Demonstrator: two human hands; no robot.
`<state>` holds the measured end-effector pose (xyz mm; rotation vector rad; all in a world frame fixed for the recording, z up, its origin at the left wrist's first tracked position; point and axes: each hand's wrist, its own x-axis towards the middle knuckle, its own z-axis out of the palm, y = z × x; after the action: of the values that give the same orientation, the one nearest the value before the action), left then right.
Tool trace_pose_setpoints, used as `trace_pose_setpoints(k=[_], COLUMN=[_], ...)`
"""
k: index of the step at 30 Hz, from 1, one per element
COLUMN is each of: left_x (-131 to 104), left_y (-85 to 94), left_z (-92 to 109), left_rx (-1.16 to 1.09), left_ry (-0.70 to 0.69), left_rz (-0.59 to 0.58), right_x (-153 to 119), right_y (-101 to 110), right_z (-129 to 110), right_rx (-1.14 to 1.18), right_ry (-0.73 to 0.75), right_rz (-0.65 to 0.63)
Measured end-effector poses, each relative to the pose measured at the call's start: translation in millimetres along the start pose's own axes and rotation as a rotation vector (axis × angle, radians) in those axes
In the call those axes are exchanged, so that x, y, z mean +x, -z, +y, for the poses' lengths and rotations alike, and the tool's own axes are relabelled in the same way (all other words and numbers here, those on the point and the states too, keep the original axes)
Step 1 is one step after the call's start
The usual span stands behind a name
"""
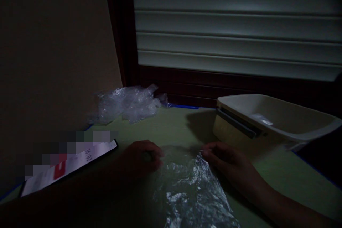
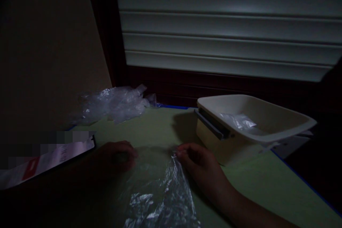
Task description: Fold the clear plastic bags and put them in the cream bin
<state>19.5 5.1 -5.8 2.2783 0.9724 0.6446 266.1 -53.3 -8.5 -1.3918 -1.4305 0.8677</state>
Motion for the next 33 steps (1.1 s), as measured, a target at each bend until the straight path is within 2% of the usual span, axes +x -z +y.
trace_pose_setpoints(k=[6,14,19,24,29,33], left_x=[1.8,0.3,1.5,1.3,-3.3,-4.4], left_y=[-0.7,0.2,4.2,5.5,4.6,8.5], left_z=[-2.1,1.0,4.6,0.5,-3.5,-4.0], left_rx=[-0.085,0.074,0.071,0.097,0.218,0.297], left_ry=[-0.070,-0.135,-0.218,-0.302,-0.369,-0.486], left_rz=[0.017,0.030,0.020,-0.005,-0.030,-0.089], right_x=[-0.8,0.1,-1.2,-1.3,-3.4,-5.7], right_y=[0.2,1.5,4.0,5.9,7.8,10.7], right_z=[-1.1,2.2,0.2,0.6,4.6,5.1], right_rx=[-0.030,-0.140,-0.174,-0.252,-0.367,-0.463], right_ry=[0.007,0.039,0.067,0.158,0.262,0.383], right_rz=[-0.011,-0.051,-0.086,-0.098,-0.154,-0.206])
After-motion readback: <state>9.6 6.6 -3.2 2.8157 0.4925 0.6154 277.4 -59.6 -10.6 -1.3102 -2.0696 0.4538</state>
